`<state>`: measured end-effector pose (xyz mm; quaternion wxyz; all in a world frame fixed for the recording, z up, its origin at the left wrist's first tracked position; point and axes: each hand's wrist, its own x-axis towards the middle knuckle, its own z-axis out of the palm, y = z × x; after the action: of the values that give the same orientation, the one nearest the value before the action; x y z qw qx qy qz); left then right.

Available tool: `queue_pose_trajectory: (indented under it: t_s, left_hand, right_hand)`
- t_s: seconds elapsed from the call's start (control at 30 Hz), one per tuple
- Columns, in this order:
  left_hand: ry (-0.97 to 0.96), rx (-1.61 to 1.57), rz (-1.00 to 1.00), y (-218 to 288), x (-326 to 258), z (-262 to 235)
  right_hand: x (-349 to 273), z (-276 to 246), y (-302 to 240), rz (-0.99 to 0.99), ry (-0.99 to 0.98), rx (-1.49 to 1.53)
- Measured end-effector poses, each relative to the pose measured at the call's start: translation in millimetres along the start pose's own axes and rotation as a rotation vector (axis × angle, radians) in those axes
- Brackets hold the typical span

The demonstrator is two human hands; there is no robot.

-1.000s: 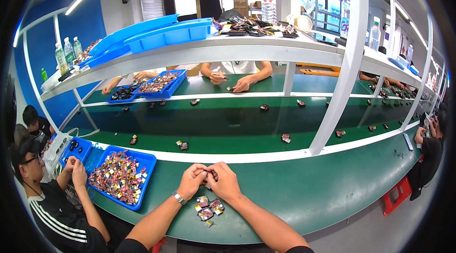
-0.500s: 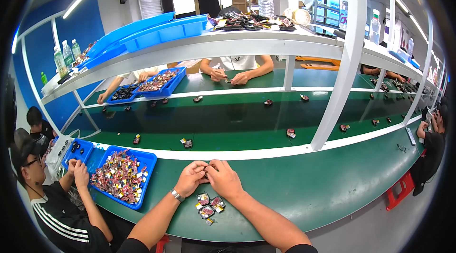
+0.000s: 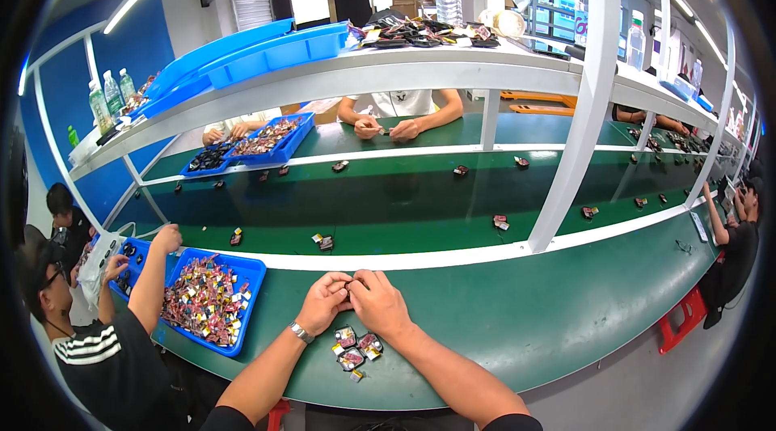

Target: The recorder is assembling small plastic and metal parts at a factory workstation.

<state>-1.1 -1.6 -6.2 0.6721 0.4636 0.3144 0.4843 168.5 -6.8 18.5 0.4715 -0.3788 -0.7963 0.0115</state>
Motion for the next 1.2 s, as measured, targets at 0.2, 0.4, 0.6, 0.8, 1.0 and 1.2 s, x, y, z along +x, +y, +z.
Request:
queue_pose_trajectory:
  t_s: [0.2, 0.4, 0.6, 0.8, 1.0, 1.2]
  left_hand:
    - [0.035, 0.000, -0.007, 0.4, -1.1, 0.5]
    - [0.075, 0.009, -0.017, -1.9, 1.3, 0.4]
    - [0.075, 0.010, -0.010, -2.6, 0.9, 0.7]
    - [0.082, -0.007, -0.010, -1.3, 0.1, 2.0]
    - [0.073, -0.018, -0.001, -1.8, 0.6, 2.2]
    - [0.055, -0.011, 0.009, -2.3, 1.2, -0.4]
  right_hand:
    - [-1.7, -2.1, -0.7, -0.017, -0.041, -0.037]
    - [1.4, 1.5, -0.2, -0.051, -0.020, -0.117]
    - [2.4, 0.6, 3.1, -0.051, -0.050, -0.053]
    - [0.5, -1.2, 5.0, -0.079, -0.050, -0.065]
    - [0.7, 0.9, 6.9, -0.161, -0.018, -0.127]
    - [1.6, -2.1, 5.7, -0.191, -0.046, -0.153]
